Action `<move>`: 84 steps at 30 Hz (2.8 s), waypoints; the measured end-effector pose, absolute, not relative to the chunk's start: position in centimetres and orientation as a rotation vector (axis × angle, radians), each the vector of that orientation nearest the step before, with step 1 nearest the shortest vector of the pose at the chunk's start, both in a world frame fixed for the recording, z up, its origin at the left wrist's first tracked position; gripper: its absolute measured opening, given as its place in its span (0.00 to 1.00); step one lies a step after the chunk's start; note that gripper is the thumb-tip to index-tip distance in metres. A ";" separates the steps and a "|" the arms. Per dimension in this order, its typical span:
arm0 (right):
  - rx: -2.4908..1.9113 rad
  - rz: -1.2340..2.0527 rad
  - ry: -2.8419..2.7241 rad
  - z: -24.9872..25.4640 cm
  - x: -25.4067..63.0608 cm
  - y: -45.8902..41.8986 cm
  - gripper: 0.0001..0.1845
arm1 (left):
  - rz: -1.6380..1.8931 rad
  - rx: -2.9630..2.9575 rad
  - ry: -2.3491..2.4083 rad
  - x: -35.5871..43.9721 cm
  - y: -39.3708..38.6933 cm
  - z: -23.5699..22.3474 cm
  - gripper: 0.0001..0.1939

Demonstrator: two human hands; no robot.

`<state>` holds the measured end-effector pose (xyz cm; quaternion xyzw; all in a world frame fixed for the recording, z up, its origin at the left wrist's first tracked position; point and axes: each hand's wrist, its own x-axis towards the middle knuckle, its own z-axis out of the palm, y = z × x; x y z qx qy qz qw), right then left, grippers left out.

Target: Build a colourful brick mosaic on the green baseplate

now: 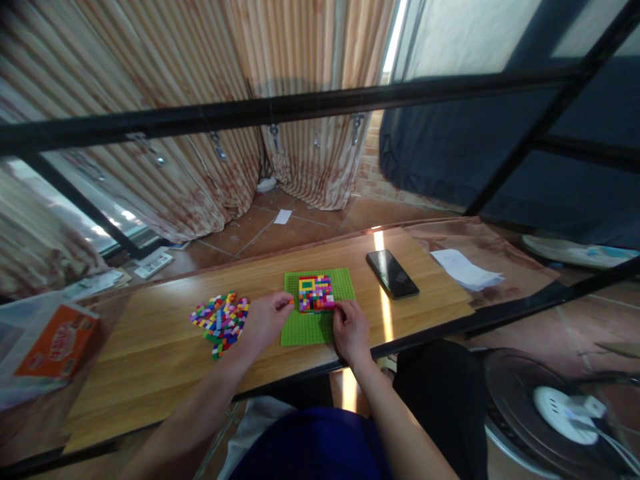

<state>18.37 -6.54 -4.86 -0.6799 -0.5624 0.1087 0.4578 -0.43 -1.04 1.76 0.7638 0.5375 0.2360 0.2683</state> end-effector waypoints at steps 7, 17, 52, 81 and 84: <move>-1.651 0.294 -1.370 -5.1 18.4 -6.5 0.12 | 0.444 2.438 1.461 1.6 -0.8 2.6 0.10; -1.640 0.291 -1.359 -5.1 18.3 -6.5 0.12 | 0.204 2.580 1.459 3.0 -0.9 3.1 0.13; -1.651 0.301 -1.352 -4.9 18.3 -6.5 0.12 | 0.506 2.414 1.592 3.4 -1.5 1.3 0.09; -1.648 0.299 -1.362 -4.9 18.4 -6.5 0.12 | 0.726 2.553 1.406 2.7 -1.6 -1.0 0.11; -1.654 0.286 -1.370 -5.0 18.4 -6.6 0.12 | 0.653 2.604 1.418 2.9 -1.7 -1.0 0.13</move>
